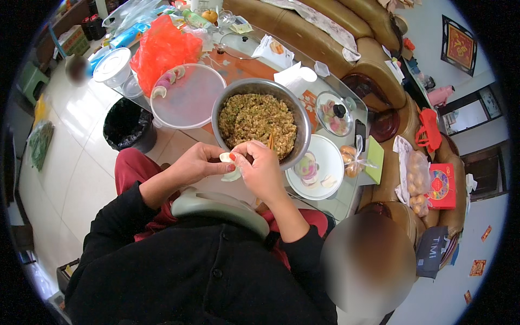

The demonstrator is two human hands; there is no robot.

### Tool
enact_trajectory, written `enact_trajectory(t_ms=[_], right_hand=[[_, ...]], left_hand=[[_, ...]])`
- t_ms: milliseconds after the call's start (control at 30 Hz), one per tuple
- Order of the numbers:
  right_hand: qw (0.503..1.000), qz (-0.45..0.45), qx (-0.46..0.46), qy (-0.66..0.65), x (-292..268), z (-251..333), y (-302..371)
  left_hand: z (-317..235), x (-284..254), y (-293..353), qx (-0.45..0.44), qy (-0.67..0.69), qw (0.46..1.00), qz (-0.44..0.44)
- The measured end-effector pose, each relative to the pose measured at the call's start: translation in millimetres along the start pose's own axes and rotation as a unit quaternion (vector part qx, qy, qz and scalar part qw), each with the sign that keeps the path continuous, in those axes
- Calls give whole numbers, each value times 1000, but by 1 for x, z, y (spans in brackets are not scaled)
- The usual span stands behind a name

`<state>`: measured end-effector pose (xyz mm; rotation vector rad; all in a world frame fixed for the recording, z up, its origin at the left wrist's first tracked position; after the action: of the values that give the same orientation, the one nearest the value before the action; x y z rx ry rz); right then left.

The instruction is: The person sits at a table and repeatedly fills round dumpling wrappers with a grainy mixture using chopsticks, then folds and seals each dumpling by hand. Completed dumplings are placed on a nearby tray.

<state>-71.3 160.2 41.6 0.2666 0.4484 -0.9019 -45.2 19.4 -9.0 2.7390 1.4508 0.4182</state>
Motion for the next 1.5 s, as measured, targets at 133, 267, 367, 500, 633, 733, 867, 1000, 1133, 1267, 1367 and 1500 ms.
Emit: enact_trajectory(t_ms=[133, 267, 367, 500, 633, 733, 867, 1000, 1133, 1267, 1367, 1500], right_hand=[[999, -27, 11, -41, 0, -7, 7], [991, -10, 31, -128, 3, -9, 2], [996, 18, 25, -89, 8, -18, -1], [997, -6, -5, -76, 11, -18, 0], [996, 19, 11, -89, 10, -15, -5], [997, 37, 31, -59, 11, -18, -4], [998, 23, 40, -47, 9, -17, 0], [956, 70, 90, -271, 8, -27, -5], [986, 97, 40, -130, 11, -37, -12], [984, 57, 58, 156, 8, -17, -28], [976, 34, 45, 212, 2, -4, -36], [942, 93, -7, 322, 4, 21, -43]], left_hand=[[0, 7, 0, -6, 62, 998, 10], [10, 2, -5, 24, 52, 998, 24], [4, 0, -3, -22, 28, 997, 75], [13, -7, -2, -45, 57, 995, 68], [19, -8, -5, -48, 60, 993, 87], [25, -8, -8, -52, 48, 992, 107], [16, -7, -4, -96, 36, 986, 130], [9, -10, -4, -78, 52, 991, 100], [21, -14, -16, 20, 103, 994, -22], [16, -9, -17, 58, 130, 986, -85], [9, -9, -15, 72, 146, 982, -97], [8, -31, -16, 81, 246, 963, -81]])
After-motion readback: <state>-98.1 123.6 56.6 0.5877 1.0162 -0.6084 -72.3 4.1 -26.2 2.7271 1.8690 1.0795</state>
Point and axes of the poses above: each hand's wrist, its own y-axis away from the middle knuckle, its own x-axis out of the palm, z = x × y, the point moved 5 cm from there along -y, towards the middle knuckle, and after that the axes turned 12 degrees about z, right-handed, at the moved point
